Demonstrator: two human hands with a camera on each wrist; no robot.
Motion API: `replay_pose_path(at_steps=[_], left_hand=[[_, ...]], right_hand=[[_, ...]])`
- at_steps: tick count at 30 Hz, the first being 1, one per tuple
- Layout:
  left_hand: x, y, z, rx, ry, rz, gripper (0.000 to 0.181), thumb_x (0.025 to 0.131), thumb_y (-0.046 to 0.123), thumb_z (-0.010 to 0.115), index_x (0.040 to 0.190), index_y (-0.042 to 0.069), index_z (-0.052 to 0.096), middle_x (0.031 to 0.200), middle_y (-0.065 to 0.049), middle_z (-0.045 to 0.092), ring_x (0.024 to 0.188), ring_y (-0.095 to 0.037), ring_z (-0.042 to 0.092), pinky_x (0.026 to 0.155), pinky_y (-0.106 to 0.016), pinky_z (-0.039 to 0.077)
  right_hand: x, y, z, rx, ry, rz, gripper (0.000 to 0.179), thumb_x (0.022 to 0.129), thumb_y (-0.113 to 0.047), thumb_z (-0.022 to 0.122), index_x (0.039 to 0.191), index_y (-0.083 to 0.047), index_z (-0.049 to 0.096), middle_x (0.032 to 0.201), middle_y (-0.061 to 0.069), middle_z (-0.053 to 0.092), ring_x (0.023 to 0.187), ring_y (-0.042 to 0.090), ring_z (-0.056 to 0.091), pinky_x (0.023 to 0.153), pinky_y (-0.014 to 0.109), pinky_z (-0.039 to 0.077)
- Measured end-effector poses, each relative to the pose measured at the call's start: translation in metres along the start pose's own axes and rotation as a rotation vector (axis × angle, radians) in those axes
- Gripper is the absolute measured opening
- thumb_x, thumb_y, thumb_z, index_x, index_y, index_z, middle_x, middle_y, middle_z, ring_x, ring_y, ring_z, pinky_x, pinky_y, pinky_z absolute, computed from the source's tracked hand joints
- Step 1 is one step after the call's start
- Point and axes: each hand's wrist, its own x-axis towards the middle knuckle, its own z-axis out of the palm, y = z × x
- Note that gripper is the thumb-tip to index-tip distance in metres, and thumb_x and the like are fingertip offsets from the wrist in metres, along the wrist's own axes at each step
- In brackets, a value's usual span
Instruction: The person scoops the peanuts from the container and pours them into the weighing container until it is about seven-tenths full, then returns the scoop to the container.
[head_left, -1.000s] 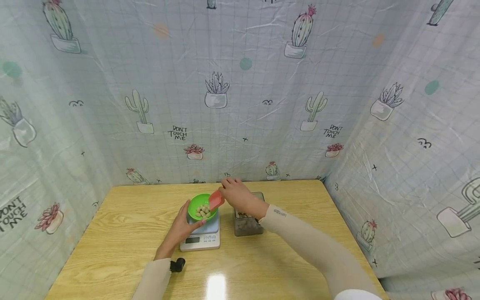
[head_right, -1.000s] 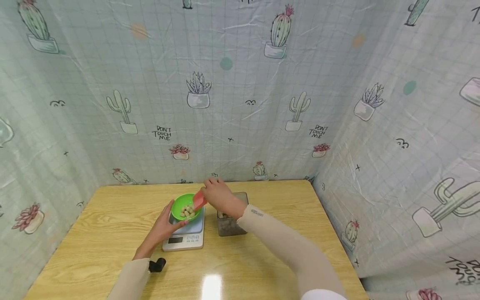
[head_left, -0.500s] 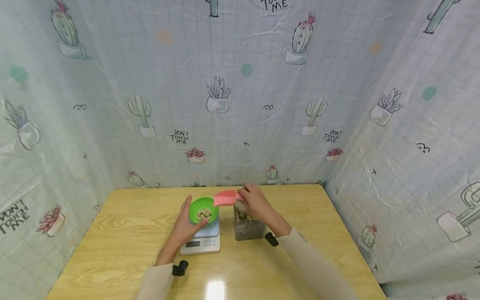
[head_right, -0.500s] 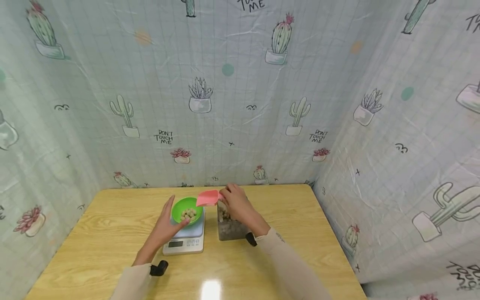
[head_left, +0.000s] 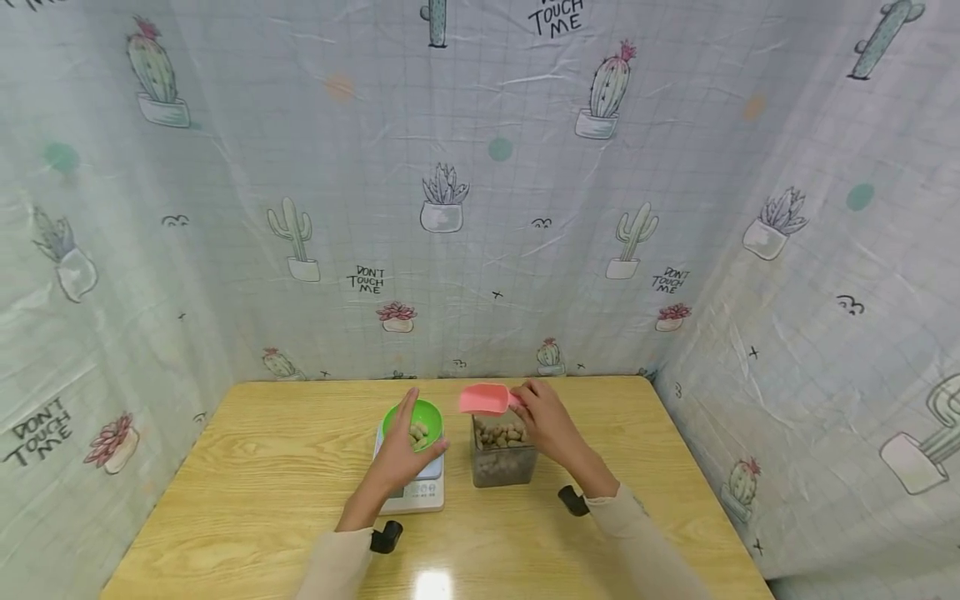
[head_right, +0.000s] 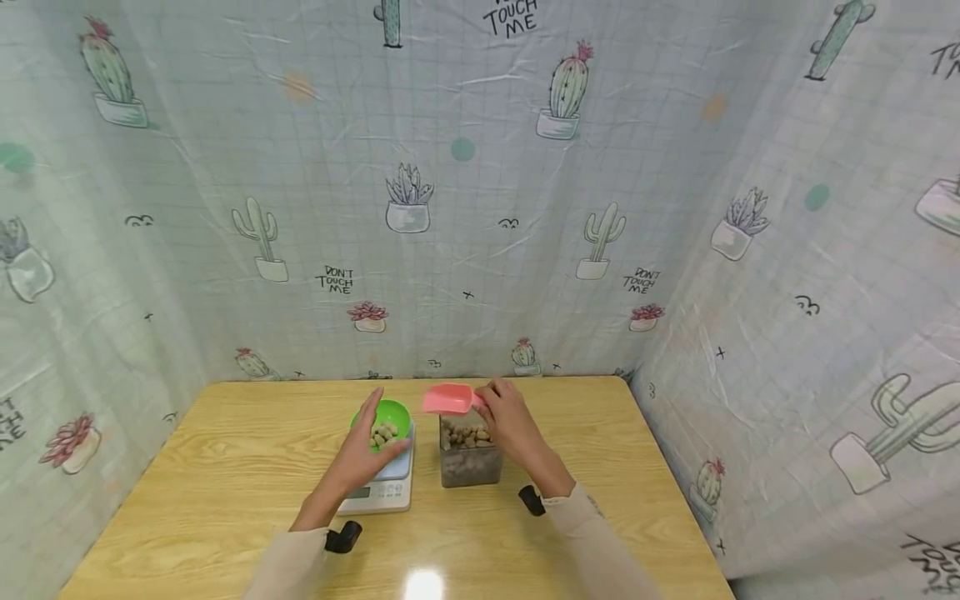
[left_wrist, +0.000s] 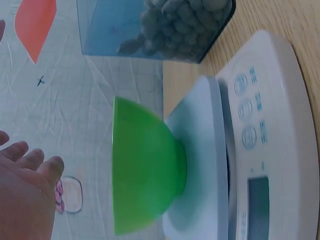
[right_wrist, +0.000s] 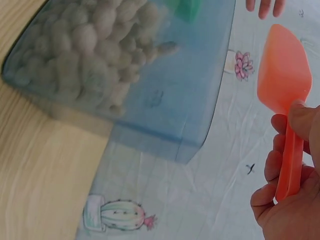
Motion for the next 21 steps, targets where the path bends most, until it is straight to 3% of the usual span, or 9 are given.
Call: replay_pose_path(at_steps=[7, 15, 21], left_hand=[[0.012, 0.005, 0.026, -0.005, -0.085, -0.013, 0.102, 0.085, 0.047, 0.073, 0.159, 0.033, 0.003, 0.167, -0.008, 0.006, 0.151, -0.042, 0.016, 0.108, -0.071, 0.029], [0.019, 0.008, 0.057, 0.01, -0.167, -0.025, 0.111, 0.081, 0.048, 0.077, 0.16, 0.018, 0.006, 0.166, -0.015, 0.008, 0.15, -0.043, 0.017, 0.113, -0.065, 0.027], [0.024, 0.007, 0.07, 0.026, -0.194, -0.061, 0.112, 0.081, 0.057, 0.073, 0.16, 0.021, 0.004, 0.166, -0.013, 0.009, 0.148, -0.044, 0.023, 0.111, -0.064, 0.032]], right_hand=[[-0.013, 0.015, -0.013, -0.031, 0.002, 0.017, 0.015, 0.096, -0.014, 0.06, 0.107, -0.006, 0.067, 0.096, 0.006, 0.057, 0.085, 0.02, 0.05, 0.074, 0.036, 0.044], [-0.022, 0.026, -0.026, -0.09, -0.023, -0.036, 0.012, 0.094, -0.013, 0.063, 0.104, -0.006, 0.068, 0.093, 0.007, 0.057, 0.082, 0.02, 0.05, 0.072, 0.036, 0.043], [-0.023, 0.031, -0.03, -0.127, -0.054, -0.079, 0.012, 0.093, -0.012, 0.065, 0.103, -0.005, 0.069, 0.092, 0.006, 0.058, 0.08, 0.02, 0.05, 0.072, 0.036, 0.043]])
